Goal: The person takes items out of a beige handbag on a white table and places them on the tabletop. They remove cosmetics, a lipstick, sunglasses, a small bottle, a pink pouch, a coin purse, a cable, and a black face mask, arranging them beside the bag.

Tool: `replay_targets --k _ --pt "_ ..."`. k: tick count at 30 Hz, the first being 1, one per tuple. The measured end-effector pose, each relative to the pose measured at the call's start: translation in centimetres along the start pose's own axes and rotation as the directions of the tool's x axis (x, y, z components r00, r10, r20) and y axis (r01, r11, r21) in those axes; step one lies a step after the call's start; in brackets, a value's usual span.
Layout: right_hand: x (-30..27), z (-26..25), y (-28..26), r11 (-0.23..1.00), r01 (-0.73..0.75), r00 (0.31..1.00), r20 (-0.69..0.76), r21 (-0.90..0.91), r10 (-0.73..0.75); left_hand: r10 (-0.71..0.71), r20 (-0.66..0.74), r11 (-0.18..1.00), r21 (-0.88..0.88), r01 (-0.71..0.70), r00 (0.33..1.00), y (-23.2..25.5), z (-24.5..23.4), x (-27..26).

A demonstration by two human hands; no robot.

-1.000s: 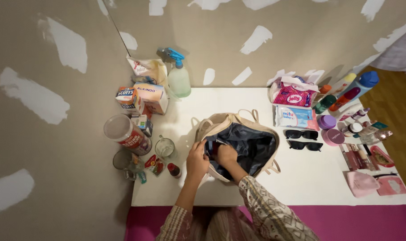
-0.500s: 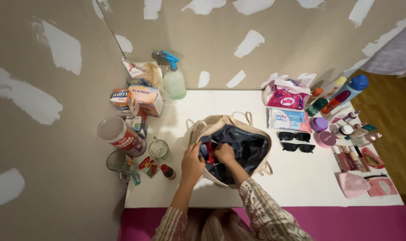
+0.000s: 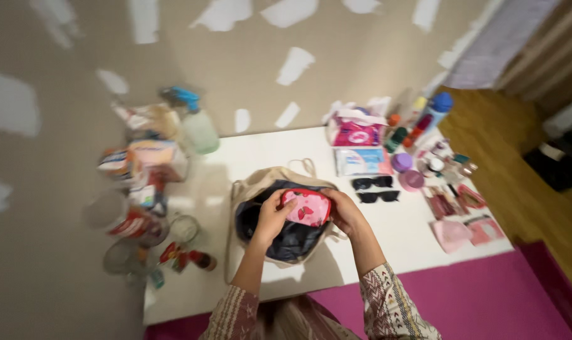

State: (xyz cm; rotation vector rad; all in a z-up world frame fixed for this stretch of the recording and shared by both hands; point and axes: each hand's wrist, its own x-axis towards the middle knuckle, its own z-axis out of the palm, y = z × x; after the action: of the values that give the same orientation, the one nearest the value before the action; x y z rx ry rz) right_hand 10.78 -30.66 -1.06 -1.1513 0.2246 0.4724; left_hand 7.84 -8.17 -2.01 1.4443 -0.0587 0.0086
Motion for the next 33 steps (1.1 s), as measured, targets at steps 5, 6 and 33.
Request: replay_targets --k 5,6,33 --pt "-6.0 -4.5 -2.5 0.997 0.078 0.99 -0.115 -0.016 -0.079 -0.053 -0.14 0.998 0.014 0.056 0.989 -2.0 10.0 1.1" --pt "-6.8 -5.7 -2.3 0.994 0.097 0.985 -0.139 -0.049 -0.103 -0.072 -0.126 0.994 0.07 0.081 0.989 -2.6 11.9 1.1" --pt "2.2 -41.1 3.1 0.545 -0.41 0.526 -0.678 -0.731 -0.513 -0.484 -0.011 0.754 0.501 0.424 0.875 -27.2 40.4 7.6"
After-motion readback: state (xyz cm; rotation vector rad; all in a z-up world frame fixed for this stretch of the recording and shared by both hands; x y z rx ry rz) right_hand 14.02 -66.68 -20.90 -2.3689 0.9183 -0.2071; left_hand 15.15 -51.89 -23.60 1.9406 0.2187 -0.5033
